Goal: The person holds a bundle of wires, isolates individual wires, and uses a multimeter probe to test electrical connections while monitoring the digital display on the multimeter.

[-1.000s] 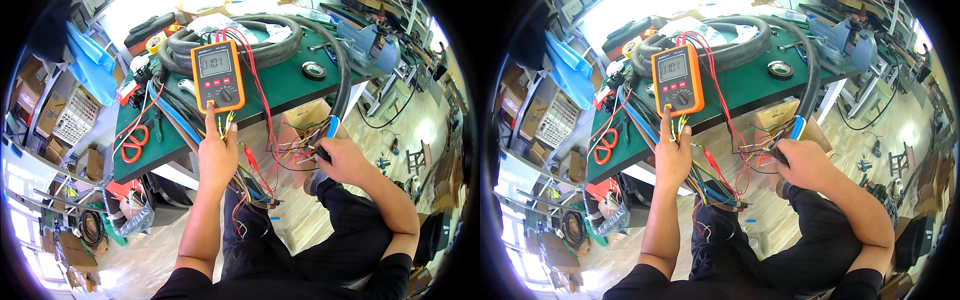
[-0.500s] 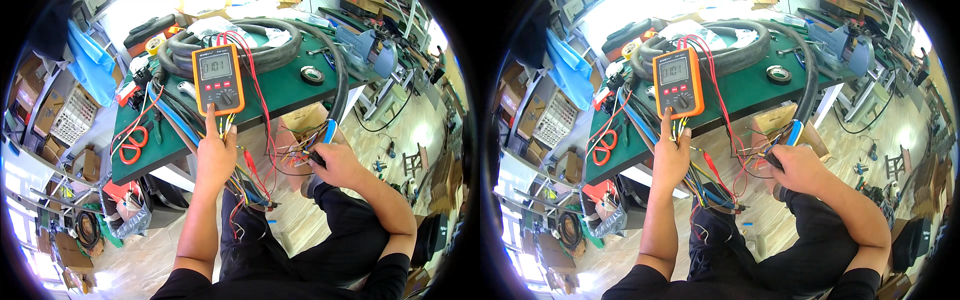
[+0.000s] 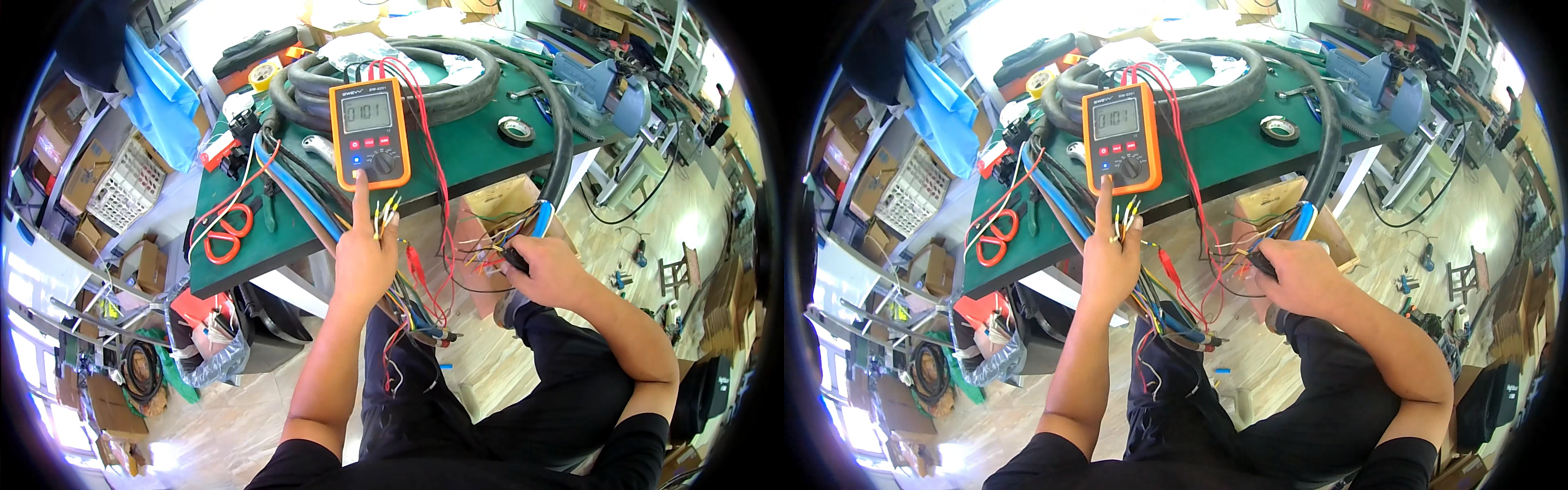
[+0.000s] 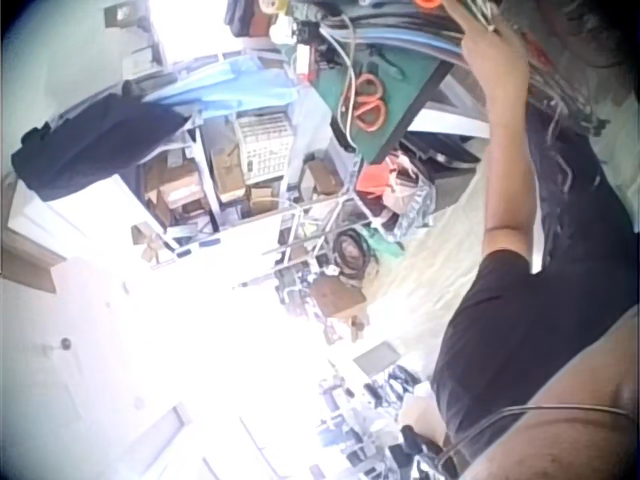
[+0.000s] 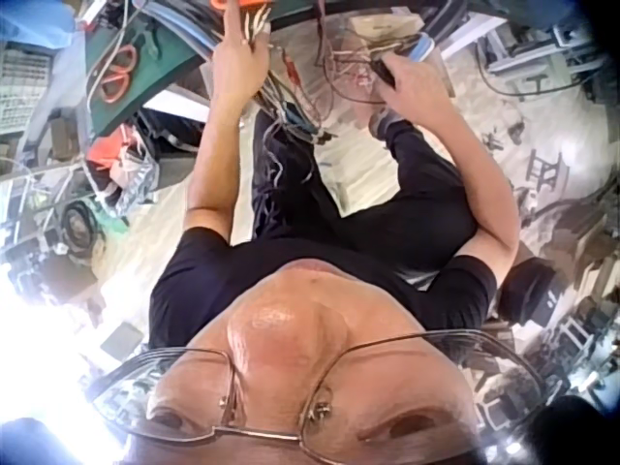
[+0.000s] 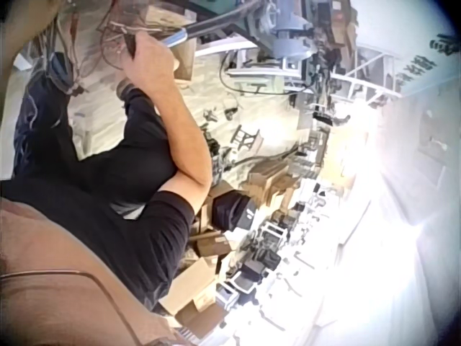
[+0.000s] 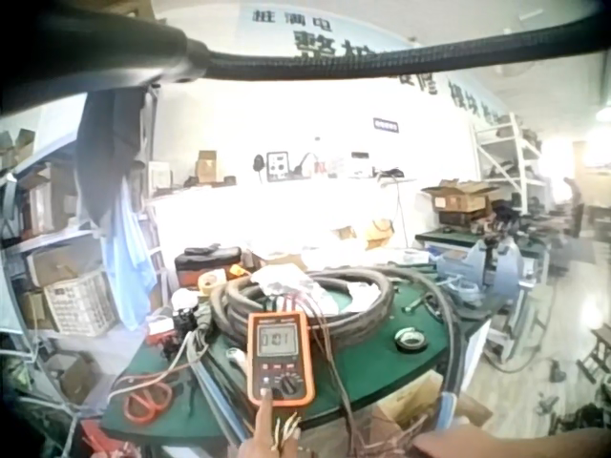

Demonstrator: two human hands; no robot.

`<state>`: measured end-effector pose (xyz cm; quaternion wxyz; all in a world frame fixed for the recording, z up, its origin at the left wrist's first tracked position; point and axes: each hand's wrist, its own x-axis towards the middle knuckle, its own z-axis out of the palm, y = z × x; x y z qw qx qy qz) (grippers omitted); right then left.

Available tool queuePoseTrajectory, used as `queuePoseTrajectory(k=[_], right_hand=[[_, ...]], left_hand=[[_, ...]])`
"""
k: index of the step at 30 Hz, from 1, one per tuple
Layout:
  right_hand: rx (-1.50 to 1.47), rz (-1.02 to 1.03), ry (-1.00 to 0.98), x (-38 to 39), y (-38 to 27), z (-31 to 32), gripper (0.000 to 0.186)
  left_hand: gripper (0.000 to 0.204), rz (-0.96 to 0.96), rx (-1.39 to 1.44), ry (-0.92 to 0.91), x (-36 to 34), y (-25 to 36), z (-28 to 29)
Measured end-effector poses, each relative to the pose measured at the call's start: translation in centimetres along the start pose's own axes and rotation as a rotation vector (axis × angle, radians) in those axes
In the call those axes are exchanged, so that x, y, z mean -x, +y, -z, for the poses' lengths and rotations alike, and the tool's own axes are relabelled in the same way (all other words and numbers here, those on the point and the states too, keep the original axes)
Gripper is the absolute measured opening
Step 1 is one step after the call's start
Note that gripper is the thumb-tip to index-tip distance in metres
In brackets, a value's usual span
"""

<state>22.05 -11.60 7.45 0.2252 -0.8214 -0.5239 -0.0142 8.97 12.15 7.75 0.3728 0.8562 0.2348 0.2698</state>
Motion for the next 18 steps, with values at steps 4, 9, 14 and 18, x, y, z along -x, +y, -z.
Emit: queuePoseTrajectory(k=[4, 9, 14, 18], right_hand=[[-0.028, -0.016, 0.003, 0.0, -0.2, 0.0, 0.020], [-0.038, -0.016, -0.014, 0.1, 0.0, -0.1, 0.020], [-0.080, -0.021, -0.018, -0.1, -0.2, -0.1, 0.020], [-0.167, -0.077, -0.035, -0.2, -0.3, 0.1, 0.018]], left_hand=[[0.046, -0.152, 0.037, -0.032, 0.5, -1.4, -0.2], [0.023, -0.158, 0.081, -0.034, 0.6, -1.4, -0.1], [0.022, -0.129, 0.144, -0.029, 0.5, -1.8, -0.1], [0.027, -0.039, 0.146, -0.109, 0.6, -1.0, 0.7]])
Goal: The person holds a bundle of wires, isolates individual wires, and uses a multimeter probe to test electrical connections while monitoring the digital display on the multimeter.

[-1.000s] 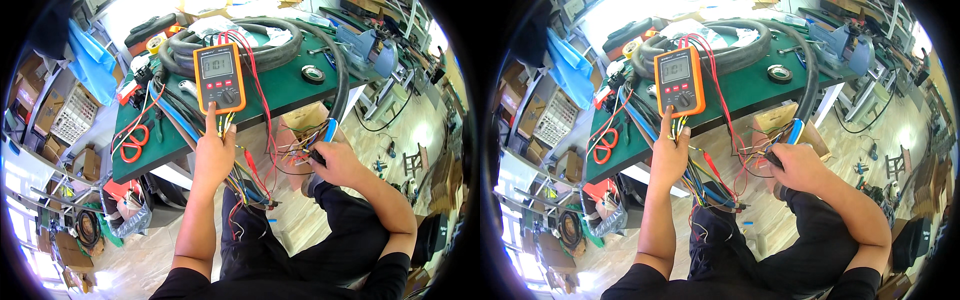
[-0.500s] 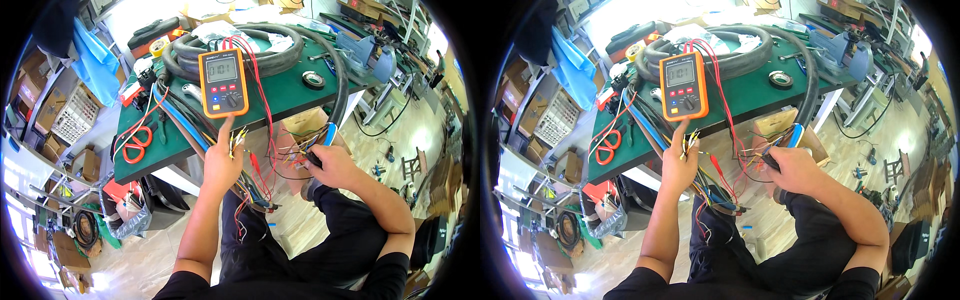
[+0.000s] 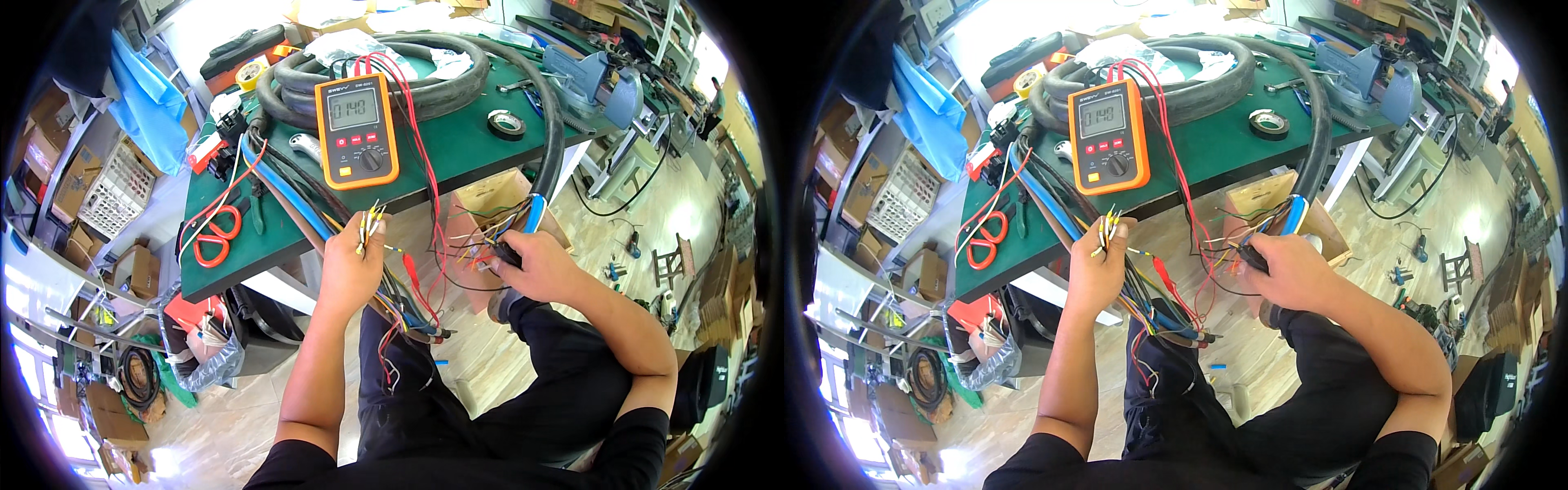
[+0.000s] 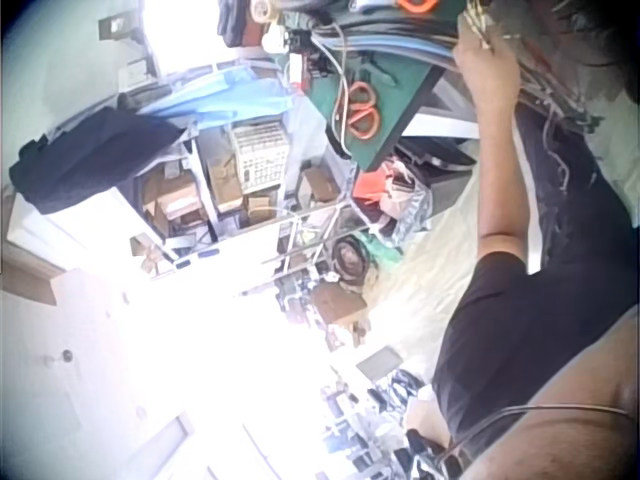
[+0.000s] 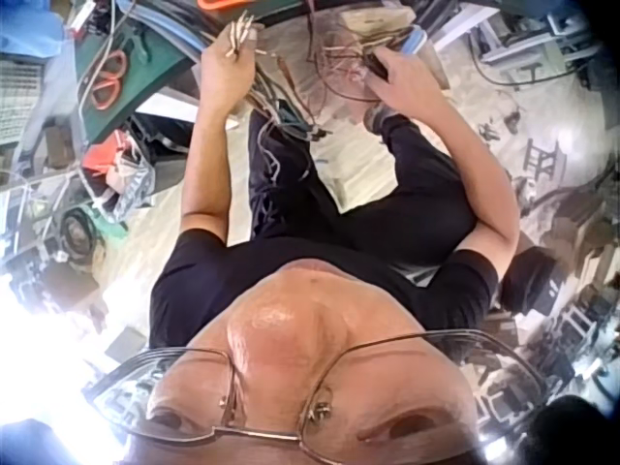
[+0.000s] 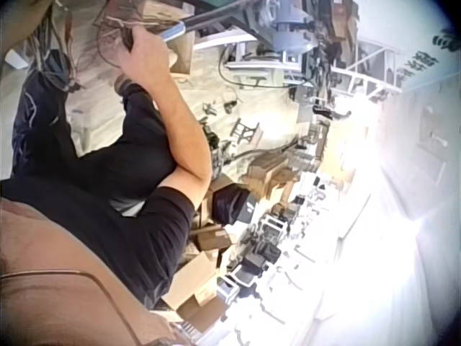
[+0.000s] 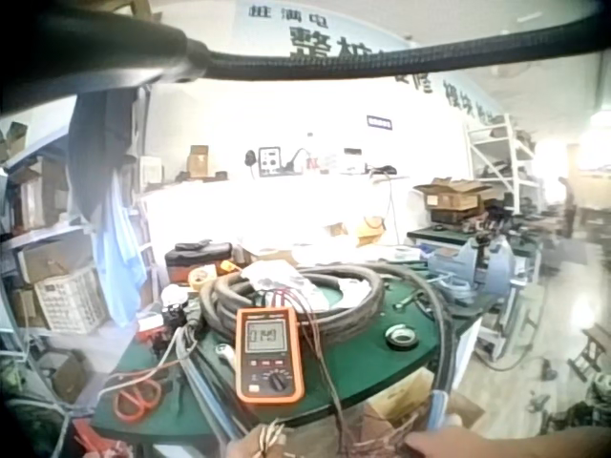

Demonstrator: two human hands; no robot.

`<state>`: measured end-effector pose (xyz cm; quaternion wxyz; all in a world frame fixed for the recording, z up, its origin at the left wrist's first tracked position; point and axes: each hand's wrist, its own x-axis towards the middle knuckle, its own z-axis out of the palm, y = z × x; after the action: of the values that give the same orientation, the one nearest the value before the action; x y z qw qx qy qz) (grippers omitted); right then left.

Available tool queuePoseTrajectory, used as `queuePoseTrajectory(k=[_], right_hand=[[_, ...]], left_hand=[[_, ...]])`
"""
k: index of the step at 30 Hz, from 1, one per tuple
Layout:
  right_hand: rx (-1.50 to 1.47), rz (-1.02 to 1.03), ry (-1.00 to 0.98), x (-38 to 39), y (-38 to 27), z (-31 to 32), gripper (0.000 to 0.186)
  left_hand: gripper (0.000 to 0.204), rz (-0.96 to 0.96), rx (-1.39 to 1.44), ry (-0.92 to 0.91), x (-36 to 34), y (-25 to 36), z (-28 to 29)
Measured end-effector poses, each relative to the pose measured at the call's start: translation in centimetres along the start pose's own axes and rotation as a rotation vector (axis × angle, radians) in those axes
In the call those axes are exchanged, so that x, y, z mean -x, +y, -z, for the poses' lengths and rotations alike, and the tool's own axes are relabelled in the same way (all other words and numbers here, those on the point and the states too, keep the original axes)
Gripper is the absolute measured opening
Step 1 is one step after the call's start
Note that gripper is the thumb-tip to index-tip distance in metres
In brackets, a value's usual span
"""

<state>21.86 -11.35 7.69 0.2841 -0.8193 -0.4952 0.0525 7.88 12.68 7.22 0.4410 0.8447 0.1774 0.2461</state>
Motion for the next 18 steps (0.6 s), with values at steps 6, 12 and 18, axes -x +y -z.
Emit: queuePoseTrajectory(k=[6, 12, 18], right_hand=[[-0.072, -0.057, -0.027, -0.2, -0.6, 0.2, 0.016], [-0.090, -0.097, -0.038, -0.5, -0.9, 0.2, 0.016], [-0.098, -0.117, -0.035, -0.6, -1.1, 0.4, 0.016]], left_hand=[[0.030, -0.039, 0.023, 0.021, 0.0, -0.5, -0.2], [0.030, -0.031, 0.025, 0.014, 0.0, -0.3, -0.1], [0.022, -0.094, 0.041, 0.062, 0.0, -0.8, -0.5]])
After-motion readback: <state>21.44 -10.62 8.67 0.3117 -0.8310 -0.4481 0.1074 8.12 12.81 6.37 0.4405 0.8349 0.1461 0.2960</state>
